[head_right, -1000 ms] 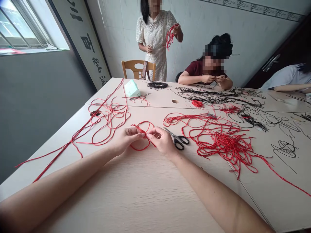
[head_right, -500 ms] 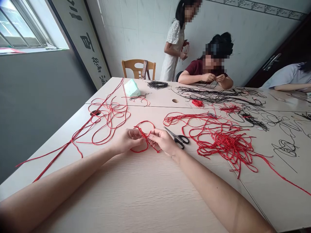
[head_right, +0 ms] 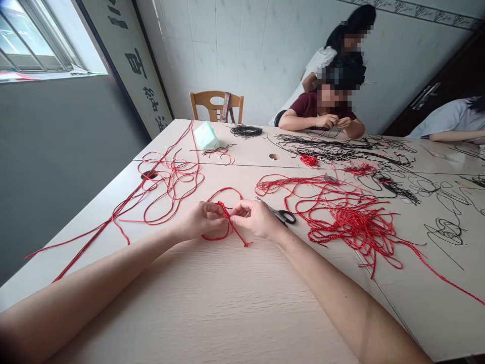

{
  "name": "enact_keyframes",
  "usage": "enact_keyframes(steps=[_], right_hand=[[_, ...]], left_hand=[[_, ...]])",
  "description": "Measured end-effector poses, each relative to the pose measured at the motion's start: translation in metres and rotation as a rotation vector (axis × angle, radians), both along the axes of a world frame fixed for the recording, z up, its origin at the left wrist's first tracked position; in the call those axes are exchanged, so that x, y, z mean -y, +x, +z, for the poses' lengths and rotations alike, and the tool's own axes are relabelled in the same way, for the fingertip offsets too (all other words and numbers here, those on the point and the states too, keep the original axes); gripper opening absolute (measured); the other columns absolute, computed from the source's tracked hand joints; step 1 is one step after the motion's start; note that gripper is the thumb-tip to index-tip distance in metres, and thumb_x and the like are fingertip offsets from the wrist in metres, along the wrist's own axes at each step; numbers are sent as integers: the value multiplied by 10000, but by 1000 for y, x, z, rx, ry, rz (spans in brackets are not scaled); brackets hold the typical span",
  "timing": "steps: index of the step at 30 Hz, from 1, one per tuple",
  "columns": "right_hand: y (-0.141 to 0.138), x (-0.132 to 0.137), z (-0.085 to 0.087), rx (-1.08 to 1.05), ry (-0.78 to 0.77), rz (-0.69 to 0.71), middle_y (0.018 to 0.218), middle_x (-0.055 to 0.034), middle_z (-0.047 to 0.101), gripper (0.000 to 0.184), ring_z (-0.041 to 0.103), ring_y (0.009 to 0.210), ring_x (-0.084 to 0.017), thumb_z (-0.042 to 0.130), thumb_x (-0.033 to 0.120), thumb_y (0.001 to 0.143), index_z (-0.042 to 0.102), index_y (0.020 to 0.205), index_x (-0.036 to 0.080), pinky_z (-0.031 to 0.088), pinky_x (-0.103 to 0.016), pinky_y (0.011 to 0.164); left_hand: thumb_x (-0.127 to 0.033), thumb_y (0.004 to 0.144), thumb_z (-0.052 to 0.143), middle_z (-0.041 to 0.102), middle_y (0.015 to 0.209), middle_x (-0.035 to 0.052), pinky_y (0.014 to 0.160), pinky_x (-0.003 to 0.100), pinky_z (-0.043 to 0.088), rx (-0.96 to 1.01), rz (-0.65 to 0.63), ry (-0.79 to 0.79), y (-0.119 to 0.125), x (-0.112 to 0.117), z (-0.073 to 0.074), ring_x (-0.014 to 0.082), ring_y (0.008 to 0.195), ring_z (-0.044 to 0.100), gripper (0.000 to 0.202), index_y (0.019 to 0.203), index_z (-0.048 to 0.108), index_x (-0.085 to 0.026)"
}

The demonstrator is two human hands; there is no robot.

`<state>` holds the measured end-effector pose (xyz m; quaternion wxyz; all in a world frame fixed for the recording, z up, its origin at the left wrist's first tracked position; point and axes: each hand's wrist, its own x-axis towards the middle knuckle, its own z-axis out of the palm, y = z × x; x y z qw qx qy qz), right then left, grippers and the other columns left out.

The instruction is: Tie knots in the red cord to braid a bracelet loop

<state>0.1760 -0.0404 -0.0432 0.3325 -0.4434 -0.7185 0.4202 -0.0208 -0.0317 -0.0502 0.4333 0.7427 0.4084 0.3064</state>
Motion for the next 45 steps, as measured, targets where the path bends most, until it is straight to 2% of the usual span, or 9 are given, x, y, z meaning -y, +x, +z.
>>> enact_keyframes(steps=[3,8,12,16,29,32,36,39,45], right_hand=[[2,3,6,78,149,-8,747,-23,657,116,567,645,-130,596,253,738,655,782,164,469,-258,603],[5,7,17,171,393,35,787,-26,659,96,555,636,-129,549,202,776,640,804,193,473,-267,604],[4,10,19,235,644,89,836,-47,653,121,546,674,-143,506,189,828,623,848,208,461,-283,625],[2,12,16,240,759,66,874,-60,657,131,563,764,-171,487,196,857,608,905,220,462,-319,710],[-6,16,4,89,738,-120,832,-43,633,68,554,710,-146,511,187,857,561,896,215,448,-282,662],[-7,13,0,56,606,-154,807,-32,625,62,545,669,-137,523,241,856,571,882,211,439,-274,624],[-10,7,-4,-79,274,-182,770,-18,620,152,558,679,-135,572,344,821,582,846,194,440,-261,618],[-13,5,-6,-143,117,-194,717,-5,613,210,538,620,-122,608,387,780,586,823,183,426,-254,583],[-15,7,-11,-44,170,-260,716,-15,613,169,531,623,-131,622,345,752,591,777,180,414,-259,584]], left_hand=[[-345,714,637,624,681,26,540,222,337,181,-112,-321,-3,-4,3,107,581,472,194,754,690,-162],[-300,692,695,632,757,68,574,212,378,421,-169,-620,-5,-6,5,103,634,497,165,733,694,-140],[-269,662,730,632,763,78,607,227,412,506,-156,-762,-6,-6,6,113,669,534,158,725,684,-131],[-271,675,726,607,727,47,654,241,419,547,-165,-813,-6,-4,9,102,679,533,162,732,667,-131],[-266,737,682,579,786,39,732,234,423,658,-214,-757,1,0,2,97,726,538,148,786,636,-134],[-276,722,694,585,762,25,705,216,409,638,-126,-623,1,-3,-1,96,733,544,168,776,621,-135],[-288,703,704,610,788,26,705,227,400,495,-2,-362,3,-5,-3,109,757,552,211,806,598,-137],[-304,714,686,606,773,20,667,232,398,411,45,-234,5,-2,-2,102,707,542,228,807,553,-144],[-296,734,655,596,771,22,637,237,399,278,141,-3,10,2,-10,109,698,542,208,803,512,-161]])
